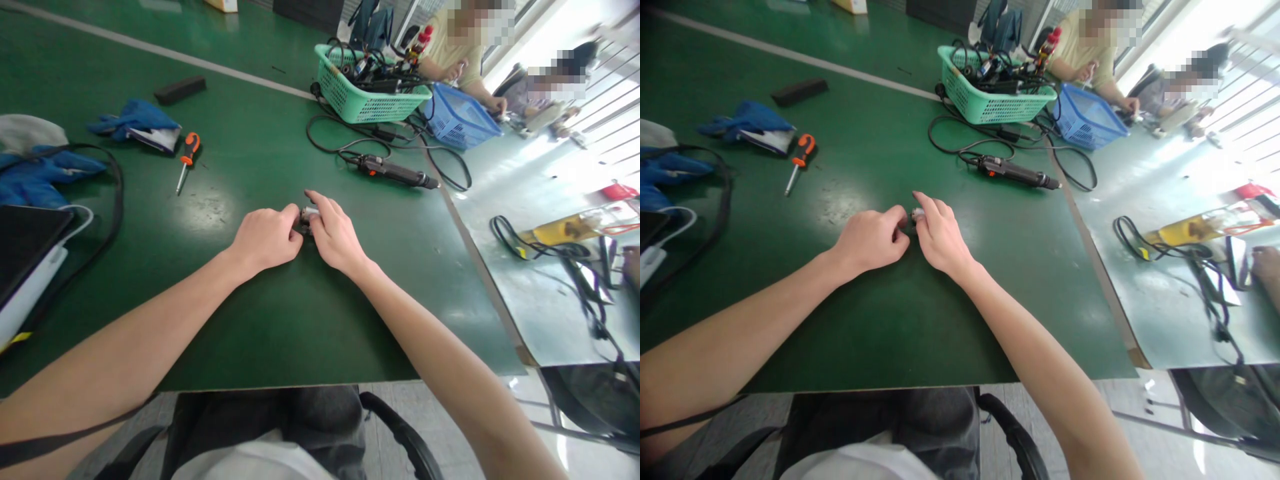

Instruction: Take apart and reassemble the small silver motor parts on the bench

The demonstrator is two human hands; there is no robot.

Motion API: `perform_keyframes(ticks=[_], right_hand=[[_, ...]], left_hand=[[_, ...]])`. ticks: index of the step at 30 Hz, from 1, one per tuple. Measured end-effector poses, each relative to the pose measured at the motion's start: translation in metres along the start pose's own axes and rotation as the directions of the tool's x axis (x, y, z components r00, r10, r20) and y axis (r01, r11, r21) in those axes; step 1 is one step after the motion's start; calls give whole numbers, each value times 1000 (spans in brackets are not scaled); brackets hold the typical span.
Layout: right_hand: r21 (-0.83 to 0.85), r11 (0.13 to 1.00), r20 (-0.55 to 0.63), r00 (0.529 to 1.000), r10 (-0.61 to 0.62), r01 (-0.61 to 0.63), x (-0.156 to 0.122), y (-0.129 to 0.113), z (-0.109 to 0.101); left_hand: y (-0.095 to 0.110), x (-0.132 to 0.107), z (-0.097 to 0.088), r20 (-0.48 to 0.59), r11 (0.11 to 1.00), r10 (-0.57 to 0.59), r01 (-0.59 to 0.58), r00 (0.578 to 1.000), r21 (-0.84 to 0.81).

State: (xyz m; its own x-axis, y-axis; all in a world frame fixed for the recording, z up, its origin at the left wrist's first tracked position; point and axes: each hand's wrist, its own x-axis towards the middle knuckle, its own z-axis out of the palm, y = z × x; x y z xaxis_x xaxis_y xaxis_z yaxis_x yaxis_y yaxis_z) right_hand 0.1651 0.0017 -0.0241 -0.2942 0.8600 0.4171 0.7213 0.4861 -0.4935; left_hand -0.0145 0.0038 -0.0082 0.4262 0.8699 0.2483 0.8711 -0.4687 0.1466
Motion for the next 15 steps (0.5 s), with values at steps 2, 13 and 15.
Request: perform_keyframes(ticks=[2, 13, 15], right_hand=[[-8, 1000, -39, 999, -12, 12, -8, 2, -9], [-259, 962, 0, 996, -93, 90, -34, 2, -13], [-263, 961, 12, 996, -89, 89, -31, 3, -14]], left_hand=[[1, 0, -1, 12, 1000, 1, -1, 1000, 3], [4, 2, 0, 41, 995, 96, -95, 995, -17], [5, 3, 1, 49, 995, 104, -104, 993, 1]])
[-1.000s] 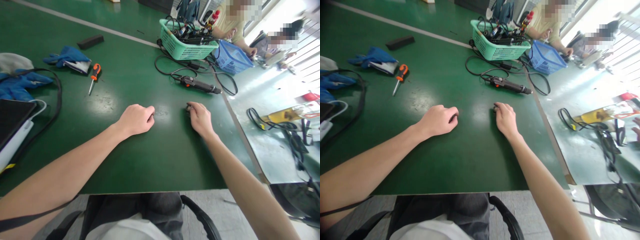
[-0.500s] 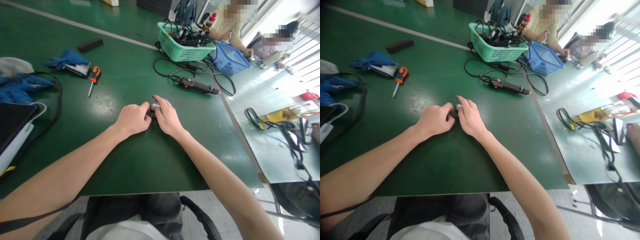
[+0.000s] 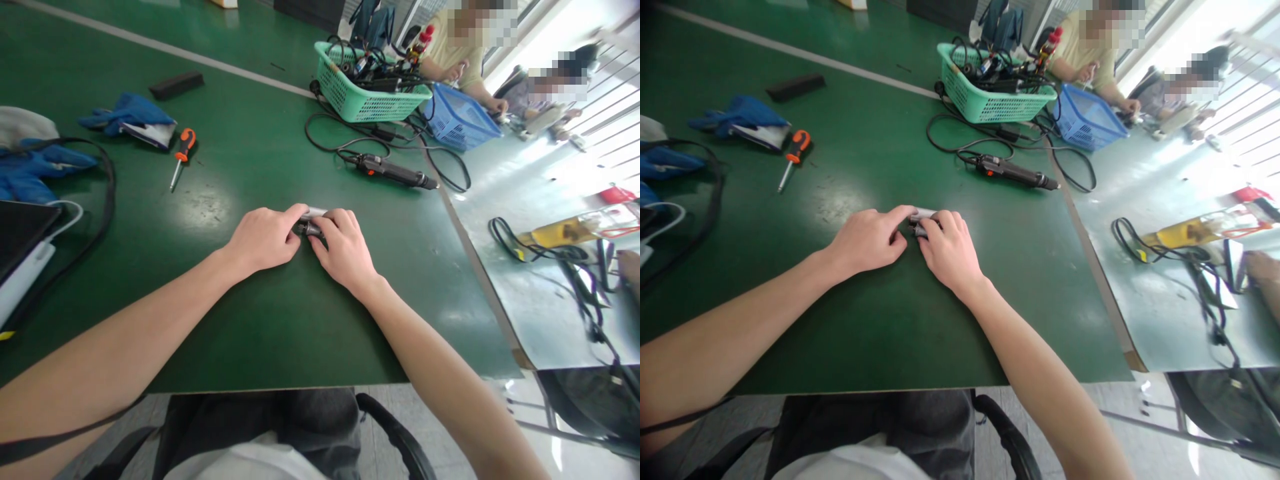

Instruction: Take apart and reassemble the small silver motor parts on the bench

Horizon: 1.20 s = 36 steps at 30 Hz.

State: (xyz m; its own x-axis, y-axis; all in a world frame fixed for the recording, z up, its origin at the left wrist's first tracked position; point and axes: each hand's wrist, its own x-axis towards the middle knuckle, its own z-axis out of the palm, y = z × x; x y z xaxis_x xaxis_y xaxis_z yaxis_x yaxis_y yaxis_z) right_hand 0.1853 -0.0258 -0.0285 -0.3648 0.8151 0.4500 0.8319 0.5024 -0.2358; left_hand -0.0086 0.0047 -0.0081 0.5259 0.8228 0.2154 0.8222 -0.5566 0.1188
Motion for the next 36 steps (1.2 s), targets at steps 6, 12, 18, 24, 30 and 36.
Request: perform_keyframes(ticks=[6, 12, 18, 24, 30, 36], right_hand=[[-14, 1000, 56, 998, -26, 27, -1, 0, -9], [104, 993, 88, 994, -70, 60, -13, -4, -19], [169, 985, 64, 997, -33, 22, -13, -4, -17], [175, 985, 72, 997, -8, -5, -12, -4, -16], [182, 983, 64, 998, 3, -14, -13, -4, -14], [186, 982, 64, 998, 11, -23, -13, -5, -15]], left_hand=[[2, 4, 1, 11, 1000, -9, 9, 1000, -3], [4, 4, 0, 28, 1000, 0, 1, 1000, -29], [5, 3, -2, 21, 1000, 0, 0, 1000, -28], [5, 2, -2, 7, 1000, 5, -5, 1000, -29], [4, 1, -2, 7, 998, -2, 2, 1000, -56], [3, 0, -2, -13, 997, 36, -37, 999, -61]])
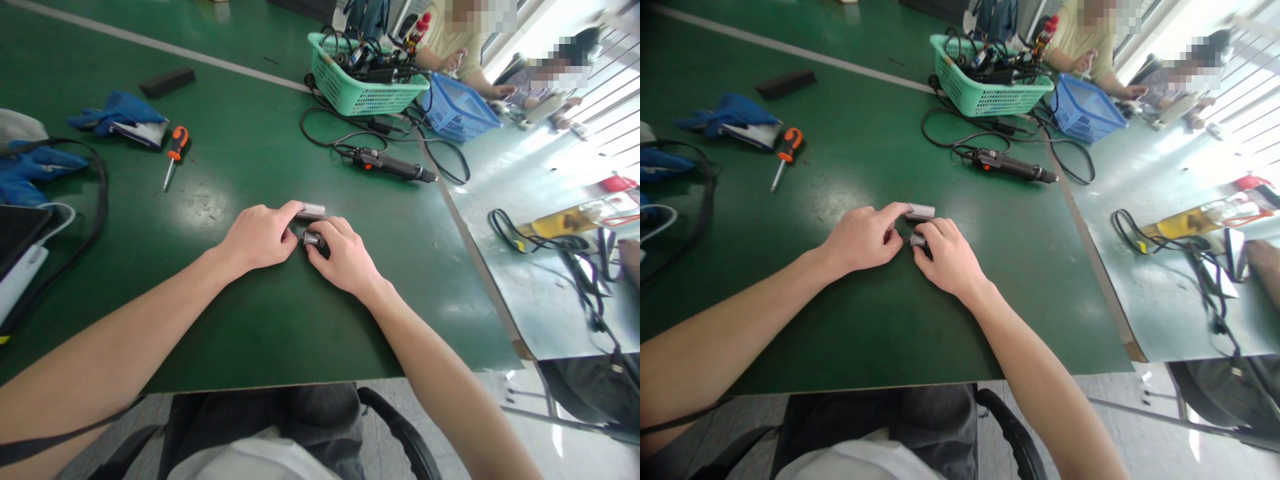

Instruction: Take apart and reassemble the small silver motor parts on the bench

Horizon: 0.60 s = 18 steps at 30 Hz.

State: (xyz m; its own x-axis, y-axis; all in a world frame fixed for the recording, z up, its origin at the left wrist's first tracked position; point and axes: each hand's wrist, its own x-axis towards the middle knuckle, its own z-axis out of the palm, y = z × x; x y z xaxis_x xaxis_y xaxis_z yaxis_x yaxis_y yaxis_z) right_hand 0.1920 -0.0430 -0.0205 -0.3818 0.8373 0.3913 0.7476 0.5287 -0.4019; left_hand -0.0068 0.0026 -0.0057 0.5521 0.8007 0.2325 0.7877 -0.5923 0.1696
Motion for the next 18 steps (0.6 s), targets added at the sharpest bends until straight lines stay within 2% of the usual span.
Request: perform_keyframes(ticks=[5, 10, 18], right_hand=[[1, 1000, -5, 1000, 1, -1, 0, 1, 0], [-8, 1000, -1, 1000, 14, -14, -1, 3, 1], [7, 1000, -8, 1000, 2, -2, -2, 2, 1]], left_hand=[[-1, -2, 1, -6, 996, 87, -87, 996, -24], [-5, 0, 4, 64, 974, 226, -224, 972, -30], [-6, 1, 5, 71, 971, 239, -238, 968, -19]])
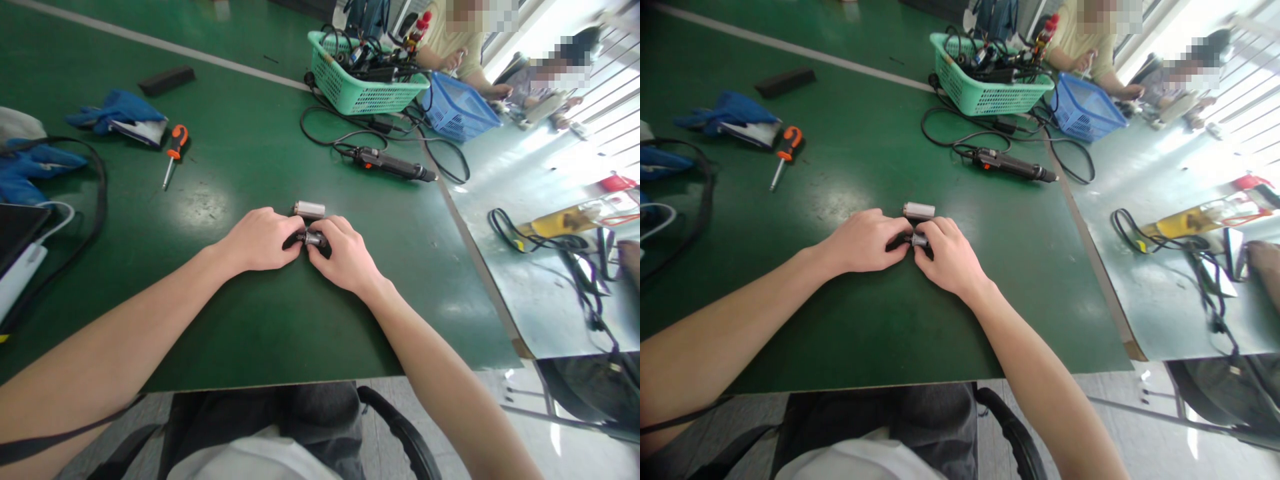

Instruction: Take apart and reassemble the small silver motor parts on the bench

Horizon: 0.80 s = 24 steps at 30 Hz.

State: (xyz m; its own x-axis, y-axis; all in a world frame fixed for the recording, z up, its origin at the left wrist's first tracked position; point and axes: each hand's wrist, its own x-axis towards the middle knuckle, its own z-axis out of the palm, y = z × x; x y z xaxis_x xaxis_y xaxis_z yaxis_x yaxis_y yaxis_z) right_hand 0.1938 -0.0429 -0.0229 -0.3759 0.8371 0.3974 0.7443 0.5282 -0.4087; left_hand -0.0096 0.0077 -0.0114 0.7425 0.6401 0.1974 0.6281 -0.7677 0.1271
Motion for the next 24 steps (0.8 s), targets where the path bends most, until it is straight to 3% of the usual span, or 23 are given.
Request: perform_keyframes(ticks=[24], right_hand=[[43, 999, 18, 1000, -17, 16, -1, 3, 1]], left_hand=[[0, -1, 1, 0, 1000, 16, -16, 1000, 14]])
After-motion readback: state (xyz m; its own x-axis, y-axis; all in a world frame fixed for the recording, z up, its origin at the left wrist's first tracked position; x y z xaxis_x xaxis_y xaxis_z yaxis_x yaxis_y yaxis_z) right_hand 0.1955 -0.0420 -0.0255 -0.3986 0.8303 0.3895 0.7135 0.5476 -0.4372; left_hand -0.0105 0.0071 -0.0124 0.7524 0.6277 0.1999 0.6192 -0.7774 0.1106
